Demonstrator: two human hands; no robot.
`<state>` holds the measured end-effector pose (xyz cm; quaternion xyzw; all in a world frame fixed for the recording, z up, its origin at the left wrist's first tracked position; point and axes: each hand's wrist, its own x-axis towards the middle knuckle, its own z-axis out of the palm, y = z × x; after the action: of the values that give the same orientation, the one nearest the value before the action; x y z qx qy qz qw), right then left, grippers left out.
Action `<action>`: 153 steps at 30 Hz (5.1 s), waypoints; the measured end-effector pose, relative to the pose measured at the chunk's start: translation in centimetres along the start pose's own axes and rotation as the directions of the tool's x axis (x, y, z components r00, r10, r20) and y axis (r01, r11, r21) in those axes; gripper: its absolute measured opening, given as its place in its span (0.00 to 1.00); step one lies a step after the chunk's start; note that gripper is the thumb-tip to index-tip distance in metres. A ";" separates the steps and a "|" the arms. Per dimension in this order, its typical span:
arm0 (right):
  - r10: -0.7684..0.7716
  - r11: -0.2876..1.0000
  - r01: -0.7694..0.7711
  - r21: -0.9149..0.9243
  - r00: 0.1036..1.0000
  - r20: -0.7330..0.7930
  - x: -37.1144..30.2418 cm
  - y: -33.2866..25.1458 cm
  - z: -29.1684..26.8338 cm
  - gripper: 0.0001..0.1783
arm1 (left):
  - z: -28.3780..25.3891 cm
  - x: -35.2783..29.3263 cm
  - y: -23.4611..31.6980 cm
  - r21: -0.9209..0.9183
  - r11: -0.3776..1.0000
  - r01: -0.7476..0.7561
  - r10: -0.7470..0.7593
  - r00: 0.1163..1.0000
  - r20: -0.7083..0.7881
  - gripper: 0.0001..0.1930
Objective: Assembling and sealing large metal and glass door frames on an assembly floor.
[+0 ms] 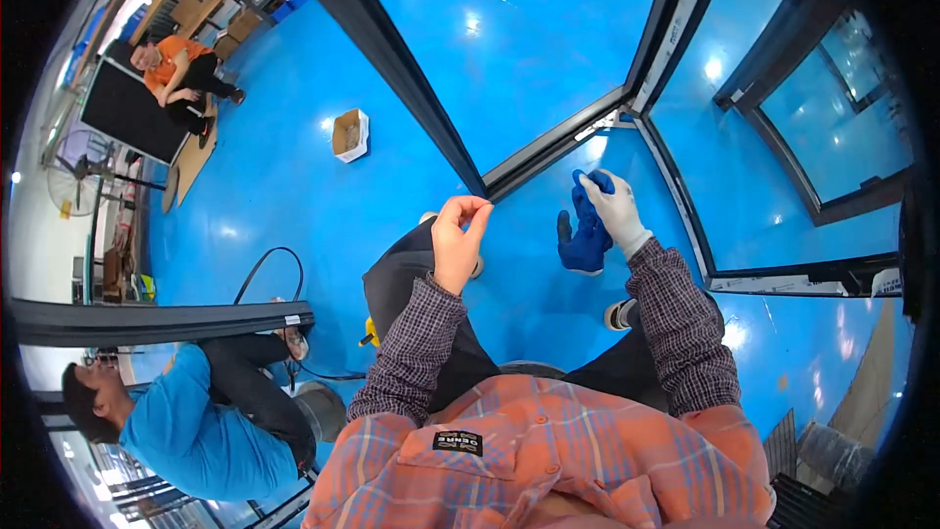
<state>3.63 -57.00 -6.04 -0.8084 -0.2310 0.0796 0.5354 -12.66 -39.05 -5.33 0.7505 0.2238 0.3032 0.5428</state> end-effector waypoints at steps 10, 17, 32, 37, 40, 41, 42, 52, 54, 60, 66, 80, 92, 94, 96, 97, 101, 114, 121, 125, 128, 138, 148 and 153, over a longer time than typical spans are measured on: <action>0.107 0.994 -0.107 -0.005 0.985 0.134 0.5 -1.1 -1.2 0.16 | 3.2 3.4 -0.5 0.019 0.996 -0.089 0.084 0.980 0.180 0.03; -0.057 0.970 0.063 -0.233 0.998 0.030 0.7 -0.3 -0.6 0.18 | 5.2 4.5 -3.9 -0.092 0.990 0.106 -0.079 0.962 0.260 0.06; 0.111 0.858 0.175 -0.483 0.855 0.507 -1.3 1.7 1.4 0.22 | 5.1 3.7 -5.6 0.290 0.952 -0.095 -0.035 0.910 0.414 0.17; 0.168 0.853 0.163 -0.496 0.814 0.556 -0.7 -0.2 1.6 0.23 | 3.1 5.0 -4.0 0.310 0.951 -0.007 -0.111 0.926 0.362 0.18; 0.190 0.848 0.152 -0.508 0.807 0.559 -0.2 -0.3 1.7 0.23 | 0.0 6.2 -3.5 0.162 0.987 0.021 -0.054 0.978 0.202 0.17; 0.206 0.849 0.139 -0.510 0.802 0.561 -0.1 -0.3 1.9 0.23 | -1.7 6.6 -3.6 0.045 0.994 0.095 -0.100 0.987 0.128 0.17; 0.221 0.850 0.127 -0.512 0.796 0.563 -0.1 -0.4 2.2 0.23 | -3.5 6.7 -3.6 -0.077 0.985 0.157 -0.153 0.986 0.060 0.16; 0.223 0.815 0.167 -0.556 0.794 0.566 0.1 1.7 3.5 0.25 | -17.3 -1.0 -8.5 0.073 0.952 0.299 -0.289 0.950 -0.123 0.14; 0.223 0.816 0.162 -0.555 0.797 0.561 0.0 1.5 2.9 0.25 | -14.9 -0.3 -3.8 0.177 0.961 0.213 -0.210 0.977 -0.037 0.14; 0.181 0.831 0.181 -0.526 0.806 0.564 -0.7 -0.5 2.6 0.25 | 0.2 1.5 7.9 -0.132 0.941 -0.313 0.339 0.834 0.436 0.10; 0.191 0.820 0.172 -0.545 0.816 0.546 -0.9 -0.3 0.9 0.24 | 23.0 -8.2 18.1 -0.624 0.722 -0.299 0.681 0.468 0.563 0.06; 0.118 0.859 0.130 -0.494 0.891 0.439 -1.4 -2.4 -2.1 0.26 | 33.9 -17.8 13.3 -0.443 0.896 -0.036 0.429 -0.184 0.884 0.09; 0.006 0.835 0.311 -0.453 0.820 0.572 -0.3 -2.2 -1.3 0.24 | 31.8 -15.4 14.8 -0.260 0.964 0.053 0.261 -0.027 0.965 0.13; -0.063 0.818 0.366 -0.443 0.824 0.563 -0.4 -0.7 -1.4 0.23 | 32.1 -15.3 15.3 -0.185 0.969 0.163 0.204 -0.110 0.973 0.13; -0.028 0.836 0.334 -0.436 0.818 0.574 -0.8 -0.9 -1.3 0.24 | 31.7 -15.6 15.0 -0.216 0.947 0.239 0.243 -0.090 0.966 0.13; -0.005 0.838 0.317 -0.445 0.819 0.574 -0.7 -0.8 -1.0 0.24 | 31.5 -15.8 15.0 -0.247 0.918 0.310 0.268 -0.026 0.963 0.13; -0.076 0.842 0.333 -0.426 0.853 0.516 -0.9 -0.2 -1.3 0.21 | 32.0 -15.8 14.5 -0.169 0.792 0.587 0.209 -0.001 0.978 0.11; -0.019 0.804 0.285 -0.521 0.889 0.457 -0.7 2.5 -1.4 0.18 | 31.9 -14.4 16.8 0.003 0.757 0.653 0.003 -0.008 1.000 0.12; -0.058 0.777 0.314 -0.545 0.898 0.436 -0.5 1.5 -0.6 0.18 | 29.2 -15.1 19.3 -0.158 0.793 0.589 0.112 0.114 0.987 0.15; -0.109 0.777 0.359 -0.517 0.886 0.452 -0.4 2.2 -0.4 0.19 | 29.3 -14.1 17.4 -0.131 0.519 0.845 0.070 0.110 0.991 0.16; -0.154 0.766 0.411 -0.493 0.863 0.481 -0.7 2.2 -0.1 0.19 | 29.6 -13.0 16.2 -0.040 0.288 0.957 0.025 0.034 0.999 0.16; 0.127 0.822 0.088 -0.562 0.935 0.332 -7.2 4.7 -3.8 0.17 | 28.6 -11.5 14.3 -0.213 0.324 0.922 0.018 0.220 0.975 0.14; 0.035 0.807 0.299 -0.510 0.838 0.545 -2.0 6.3 -6.3 0.15 | 18.5 0.0 5.3 -0.549 0.782 0.296 0.321 0.563 0.761 0.25; 0.123 0.779 0.232 -0.582 0.854 0.506 -1.8 1.5 -5.2 0.21 | 11.8 3.5 3.3 -0.049 0.977 -0.209 0.188 0.727 0.660 0.34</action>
<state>4.44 -62.57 -5.45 -0.8797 -0.4035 0.1964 0.1572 -1.92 -45.75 -4.15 0.8364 -0.0598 0.0712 0.5402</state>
